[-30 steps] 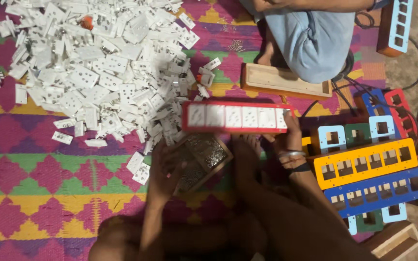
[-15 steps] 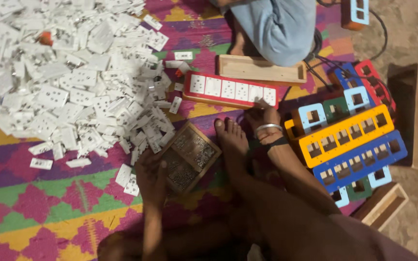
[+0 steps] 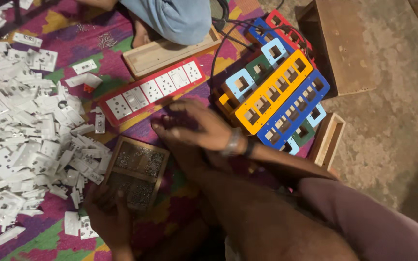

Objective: The person sits on a colorful mat and assembles white electrical socket modules into red and yellow plastic frames. They pick up the modules from a pile, place them into the frame slots, and secure them using small metal fasteners from a wooden box.

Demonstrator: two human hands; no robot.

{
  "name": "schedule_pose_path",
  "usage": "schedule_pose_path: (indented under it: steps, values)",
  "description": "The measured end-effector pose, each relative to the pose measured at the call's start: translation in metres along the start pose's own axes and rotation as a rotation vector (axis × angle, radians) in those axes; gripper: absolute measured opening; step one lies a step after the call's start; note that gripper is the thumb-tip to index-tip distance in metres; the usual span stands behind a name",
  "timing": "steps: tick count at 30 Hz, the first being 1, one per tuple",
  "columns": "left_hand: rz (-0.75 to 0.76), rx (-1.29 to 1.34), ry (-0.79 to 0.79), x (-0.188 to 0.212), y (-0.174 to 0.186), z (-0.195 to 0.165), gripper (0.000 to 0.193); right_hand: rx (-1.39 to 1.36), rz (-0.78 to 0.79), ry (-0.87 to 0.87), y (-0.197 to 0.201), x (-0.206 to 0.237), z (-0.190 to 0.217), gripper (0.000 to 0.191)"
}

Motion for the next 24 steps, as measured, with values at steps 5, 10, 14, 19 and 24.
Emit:
schedule_pose_path:
  steps: [5, 10, 14, 19, 24]
  values:
    - [0.016, -0.008, 0.028, -0.004, -0.010, -0.008, 0.061, 1.018, 0.287, -0.126, 0.062, 0.048, -0.009, 0.095]
    - [0.057, -0.124, 0.024, -0.001, -0.022, -0.019, 0.052, 1.129, 0.402, -0.128, 0.050, 0.047, -0.024, 0.068]
    - [0.111, -0.188, -0.182, -0.002, -0.035, -0.045, 0.051, 0.979, 0.254, 0.064, 0.023, 0.032, -0.007, 0.075]
    - [0.118, -0.367, -0.355, -0.001, -0.041, -0.055, 0.046, 0.993, 0.282, 0.108, -0.003, 0.020, -0.021, 0.073]
    - [0.117, -0.080, 0.020, -0.004, -0.029, -0.012, 0.052, 0.799, 0.313, 0.189, 0.005, 0.003, -0.004, 0.075]
Point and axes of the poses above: each hand's wrist, its own x-axis away from the middle knuckle, its own y-axis out of the back of the hand, z = x × y, the point moved 10 cm from there along -x, towards the middle knuckle, and after that the axes turned 7 degrees about x, right-handed, at the moved point
